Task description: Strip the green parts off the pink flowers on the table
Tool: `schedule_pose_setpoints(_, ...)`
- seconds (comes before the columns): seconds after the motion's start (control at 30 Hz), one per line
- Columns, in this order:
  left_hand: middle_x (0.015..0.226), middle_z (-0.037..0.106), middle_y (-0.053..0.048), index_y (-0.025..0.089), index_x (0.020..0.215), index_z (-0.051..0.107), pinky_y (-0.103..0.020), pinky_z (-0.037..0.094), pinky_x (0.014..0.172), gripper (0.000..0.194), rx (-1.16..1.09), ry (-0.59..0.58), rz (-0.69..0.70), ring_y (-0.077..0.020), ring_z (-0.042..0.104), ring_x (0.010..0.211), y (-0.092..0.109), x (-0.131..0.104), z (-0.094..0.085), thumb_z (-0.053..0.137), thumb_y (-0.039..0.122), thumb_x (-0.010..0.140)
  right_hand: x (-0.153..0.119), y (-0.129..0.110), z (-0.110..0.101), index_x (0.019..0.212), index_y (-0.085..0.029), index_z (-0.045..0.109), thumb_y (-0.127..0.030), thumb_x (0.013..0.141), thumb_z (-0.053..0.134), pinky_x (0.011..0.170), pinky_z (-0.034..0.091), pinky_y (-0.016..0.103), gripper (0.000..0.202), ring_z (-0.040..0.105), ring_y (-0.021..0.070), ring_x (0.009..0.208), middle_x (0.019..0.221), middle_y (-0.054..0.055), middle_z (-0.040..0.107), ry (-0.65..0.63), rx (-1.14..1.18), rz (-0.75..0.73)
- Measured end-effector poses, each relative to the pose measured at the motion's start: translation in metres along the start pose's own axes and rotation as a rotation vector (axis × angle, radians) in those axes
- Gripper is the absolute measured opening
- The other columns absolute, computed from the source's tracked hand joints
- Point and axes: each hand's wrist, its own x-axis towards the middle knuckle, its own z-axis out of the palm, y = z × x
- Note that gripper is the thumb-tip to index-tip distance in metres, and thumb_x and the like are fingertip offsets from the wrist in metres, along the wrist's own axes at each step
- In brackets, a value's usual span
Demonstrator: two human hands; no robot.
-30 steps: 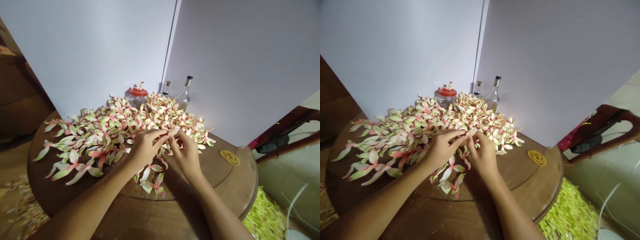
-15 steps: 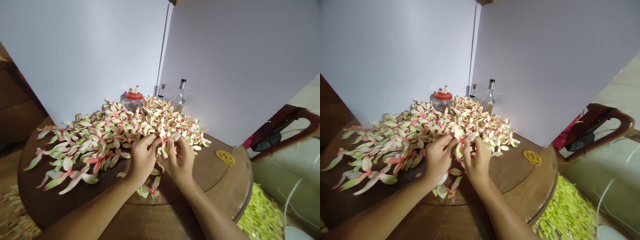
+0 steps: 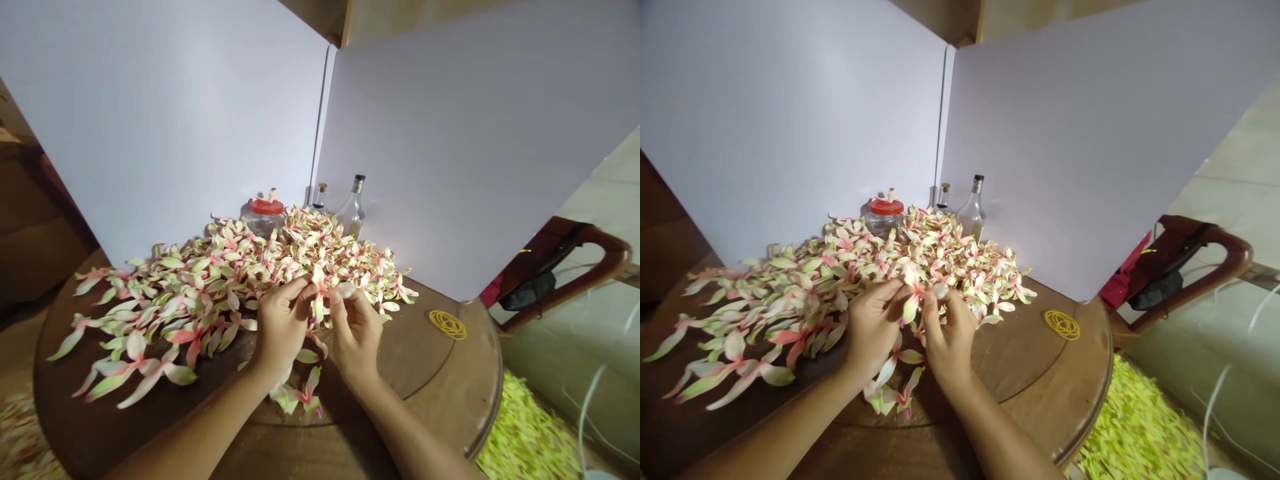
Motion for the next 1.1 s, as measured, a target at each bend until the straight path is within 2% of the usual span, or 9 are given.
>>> schedule_pose_setpoints(0.1,0.073,0.069,-0.001,0.013,0.080,0.069,-0.018,0.052,0.062,0.016,0.054,-0.024,0.200,-0.0101,0.065,0.066,-0.014,0.008,-0.009,0.060,0.007,0.091,0.007,-0.002,-0.005,0.097,-0.023,0.055,-0.025,0.096,0.061,0.065,0.042,0.028,0.006,0.051,0.0143,0.074,0.086,0.000,0.054,0.054,0.007,-0.013)
schedule_pose_setpoints(0.17,0.088,0.077,-0.007,0.012,0.089,0.073,-0.023,0.059,0.078,0.016,0.126,0.002,0.366,-0.0149,0.073,0.082,-0.025,0.014,-0.014,0.060,0.001,0.089,0.015,-0.005,-0.013,0.101,-0.024,0.054,-0.023,0.092,0.064,0.069,0.043,0.029,0.014,0.051,0.0150,0.078,0.091,0.001,0.054,0.076,-0.101,-0.110)
schedule_pose_setpoints(0.3,0.094,0.079,-0.011,0.010,0.097,0.075,-0.030,0.061,0.090,0.022,0.251,0.008,0.554,-0.0170,0.075,0.091,-0.036,0.021,-0.020,0.060,-0.004,0.087,0.026,-0.010,-0.025,0.105,-0.021,0.060,-0.019,0.092,0.065,0.078,0.045,0.032,0.015,0.057,0.0178,0.089,0.098,0.004,0.064,-0.144,-0.386,-0.305)
schedule_pose_setpoints(0.43,0.092,0.078,-0.010,0.012,0.101,0.074,-0.030,0.063,0.084,0.025,0.279,-0.060,0.609,-0.0166,0.074,0.089,-0.033,0.022,-0.019,0.058,-0.003,0.088,0.026,-0.008,-0.023,0.097,-0.019,0.066,-0.026,0.095,0.063,0.072,0.045,0.031,0.007,0.061,0.0181,0.081,0.086,0.004,0.069,-0.299,-0.424,-0.234)
schedule_pose_setpoints(0.57,0.093,0.078,-0.009,0.014,0.100,0.076,-0.029,0.062,0.082,0.026,0.278,-0.073,0.514,-0.0181,0.074,0.088,-0.031,0.018,-0.018,0.058,0.000,0.088,0.024,-0.009,-0.018,0.092,-0.019,0.071,-0.029,0.098,0.060,0.066,0.045,0.028,0.016,0.063,0.0159,0.074,0.082,0.003,0.072,-0.327,-0.302,-0.063)
schedule_pose_setpoints(0.77,0.076,0.075,-0.004,0.014,0.083,0.076,-0.022,0.055,0.064,0.012,0.089,-0.003,0.082,-0.0144,0.068,0.068,-0.027,0.011,-0.014,0.065,0.012,0.087,0.018,-0.012,-0.015,0.085,-0.020,0.068,-0.032,0.098,0.059,0.063,0.045,0.027,0.019,0.060,0.0136,0.067,0.075,0.001,0.067,-0.271,-0.144,0.047)
schedule_pose_setpoints(0.87,0.060,0.063,0.001,0.015,0.066,0.069,-0.020,0.047,0.056,0.022,-0.031,-0.007,-0.086,-0.0108,0.057,0.058,-0.022,0.007,-0.010,0.065,0.018,0.087,0.016,-0.012,-0.013,0.084,-0.020,0.066,-0.030,0.097,0.061,0.066,0.047,0.027,0.016,0.061,0.0133,0.070,0.077,0.001,0.067,-0.228,-0.070,0.044)
schedule_pose_setpoints(0.93,0.057,0.058,0.002,0.015,0.062,0.066,-0.019,0.042,0.054,0.025,-0.124,-0.008,-0.154,-0.0097,0.051,0.056,-0.020,0.006,-0.007,0.066,0.020,0.087,0.015,-0.012,-0.012,0.086,-0.021,0.067,-0.030,0.097,0.061,0.068,0.048,0.028,0.015,0.061,0.0134,0.072,0.079,0.001,0.068,-0.214,-0.019,0.050)
schedule_pose_setpoints(1.1,0.063,0.060,0.001,0.015,0.069,0.069,-0.021,0.040,0.056,0.016,-0.275,0.010,-0.225,-0.0108,0.048,0.061,-0.021,0.003,-0.003,0.068,0.020,0.084,0.015,-0.012,-0.012,0.087,-0.021,0.068,-0.031,0.097,0.061,0.069,0.050,0.029,0.016,0.063,0.0145,0.075,0.082,0.002,0.069,-0.236,0.091,0.087)
